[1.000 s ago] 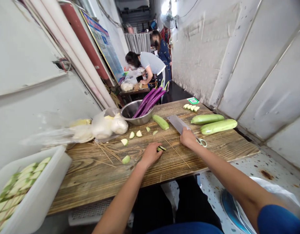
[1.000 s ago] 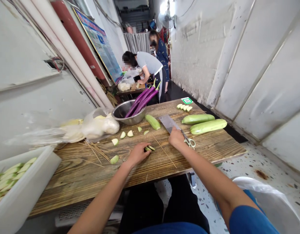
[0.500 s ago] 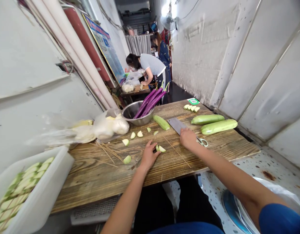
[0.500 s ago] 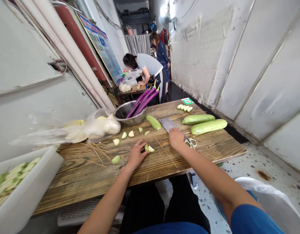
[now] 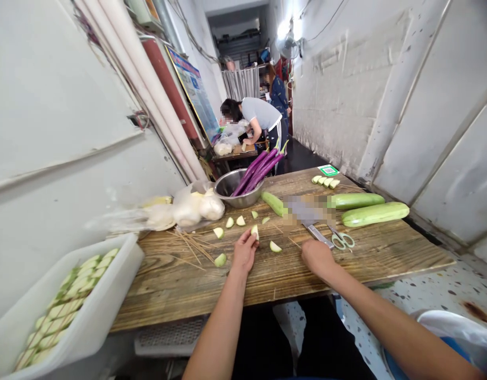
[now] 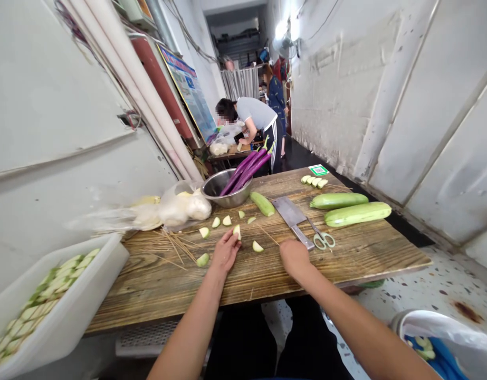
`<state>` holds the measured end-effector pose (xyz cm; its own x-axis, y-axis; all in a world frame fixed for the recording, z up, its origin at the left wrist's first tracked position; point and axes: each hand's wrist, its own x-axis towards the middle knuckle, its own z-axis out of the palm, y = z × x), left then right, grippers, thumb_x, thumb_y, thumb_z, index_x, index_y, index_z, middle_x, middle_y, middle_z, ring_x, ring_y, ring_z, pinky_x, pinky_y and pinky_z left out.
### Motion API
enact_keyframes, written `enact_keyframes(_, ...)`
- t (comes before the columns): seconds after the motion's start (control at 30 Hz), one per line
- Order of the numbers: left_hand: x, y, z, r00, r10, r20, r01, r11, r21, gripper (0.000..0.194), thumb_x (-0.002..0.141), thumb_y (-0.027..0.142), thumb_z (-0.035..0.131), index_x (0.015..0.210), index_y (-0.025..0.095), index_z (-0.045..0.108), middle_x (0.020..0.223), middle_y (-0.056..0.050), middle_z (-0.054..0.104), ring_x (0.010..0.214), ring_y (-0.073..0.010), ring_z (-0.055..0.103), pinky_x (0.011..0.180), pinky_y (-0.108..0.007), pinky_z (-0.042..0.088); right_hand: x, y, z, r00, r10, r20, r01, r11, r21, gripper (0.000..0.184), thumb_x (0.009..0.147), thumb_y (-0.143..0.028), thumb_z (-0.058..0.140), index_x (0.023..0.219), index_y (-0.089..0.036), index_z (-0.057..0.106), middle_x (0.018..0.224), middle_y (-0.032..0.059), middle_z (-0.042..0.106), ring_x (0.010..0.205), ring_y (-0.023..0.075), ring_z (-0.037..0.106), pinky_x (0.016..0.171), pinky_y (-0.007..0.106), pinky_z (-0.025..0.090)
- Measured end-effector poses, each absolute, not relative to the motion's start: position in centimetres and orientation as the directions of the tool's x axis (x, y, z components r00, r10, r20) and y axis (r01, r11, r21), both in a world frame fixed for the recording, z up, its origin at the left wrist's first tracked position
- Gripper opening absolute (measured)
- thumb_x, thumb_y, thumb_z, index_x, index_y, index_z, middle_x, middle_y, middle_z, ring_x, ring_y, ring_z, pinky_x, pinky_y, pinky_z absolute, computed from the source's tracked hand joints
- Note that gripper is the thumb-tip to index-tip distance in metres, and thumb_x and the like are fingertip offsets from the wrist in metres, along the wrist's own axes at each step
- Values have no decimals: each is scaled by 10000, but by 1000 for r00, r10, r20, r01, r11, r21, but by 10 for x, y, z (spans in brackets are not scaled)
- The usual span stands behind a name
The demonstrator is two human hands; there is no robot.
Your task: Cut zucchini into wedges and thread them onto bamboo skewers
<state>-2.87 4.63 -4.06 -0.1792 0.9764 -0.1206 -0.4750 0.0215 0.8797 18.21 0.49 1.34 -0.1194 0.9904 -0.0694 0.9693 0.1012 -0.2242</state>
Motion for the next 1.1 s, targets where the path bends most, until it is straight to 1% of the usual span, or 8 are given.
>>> enact_keyframes(0.13, -34, 52, -34, -76, 954, -292, -762, 133, 633, 107, 746, 132, 610, 841, 159, 570, 749, -8, 597, 693, -94, 585, 594, -194, 473, 187, -6, 10, -181, 983, 10, 921, 173, -350, 168, 766, -116, 459, 802, -128, 623, 769, 64, 665, 730, 147, 624, 672, 209, 436)
enact_keyframes(0.2, -38, 54, -32, -25, 942, -334, -820, 172, 545, 23, 795, 121, 551, 809, 139, 554, 721, -16, 570, 639, -71, 563, 520, -146, 449, 184, -15, 4, -203, 976, 75, 841, 213, -497, 203, 774, -127, 445, 899, -135, 604, 726, 19, 649, 664, 122, 609, 628, 190, 436)
enact_keyframes(0.27, -41, 55, -30, 19, 942, -336, -844, 195, 500, 52, 830, 123, 506, 804, 118, 550, 700, -15, 538, 545, -28, 499, 417, -87, 371, 177, -26, -4, -221, 961, 167, 719, 276, -638, 293, 819, -152, 393, 1054, -130, 566, 684, 4, 633, 617, 124, 596, 610, 203, 442)
enact_keyframes(0.37, -43, 54, -28, 39, 956, -290, -843, 187, 505, 86, 849, 135, 485, 800, 104, 549, 756, -29, 540, 460, 8, 402, 332, -67, 282, 164, -42, -12, -270, 936, 225, 626, 348, -697, 389, 895, -218, 292, 1220, -158, 496, 656, 5, 638, 569, 136, 595, 602, 223, 455)
enact_keyframes(0.5, -41, 52, -27, 30, 969, -245, -831, 160, 533, 103, 856, 143, 480, 792, 101, 550, 872, -63, 568, 425, 22, 346, 298, -75, 250, 148, -52, -17, -307, 931, 196, 660, 356, -661, 428, 906, -240, 296, 1310, -187, 425, 772, 42, 694, 601, 158, 639, 621, 239, 485)
enact_keyframes(0.7, -40, 52, -30, 51, 964, -262, -826, 189, 532, 55, 821, 158, 542, 800, 111, 561, 856, -62, 591, 404, 19, 331, 286, -82, 241, 142, -54, -26, -308, 919, 245, 624, 390, -677, 386, 879, -216, 371, 1234, -223, 521, 1057, 44, 659, 797, 173, 665, 766, 274, 503)
enact_keyframes(0.93, -41, 54, -36, 81, 966, -246, -784, 214, 582, 46, 779, 122, 579, 785, 77, 571, 840, -81, 608, 415, 16, 343, 307, -93, 244, 138, -55, -29, -239, 919, 313, 528, 394, -752, 327, 875, -230, 407, 1138, -199, 600, 1057, 41, 656, 889, 172, 645, 826, 289, 497)
enact_keyframes(1.1, -40, 54, -35, 100, 962, -256, -792, 232, 564, 51, 752, 96, 602, 746, 94, 551, 829, -76, 609, 436, 3, 383, 328, -102, 266, 140, -59, -30, -235, 914, 332, 502, 406, -763, 316, 873, -235, 417, 1125, -211, 608, 1073, 37, 648, 936, 175, 631, 859, 305, 490)
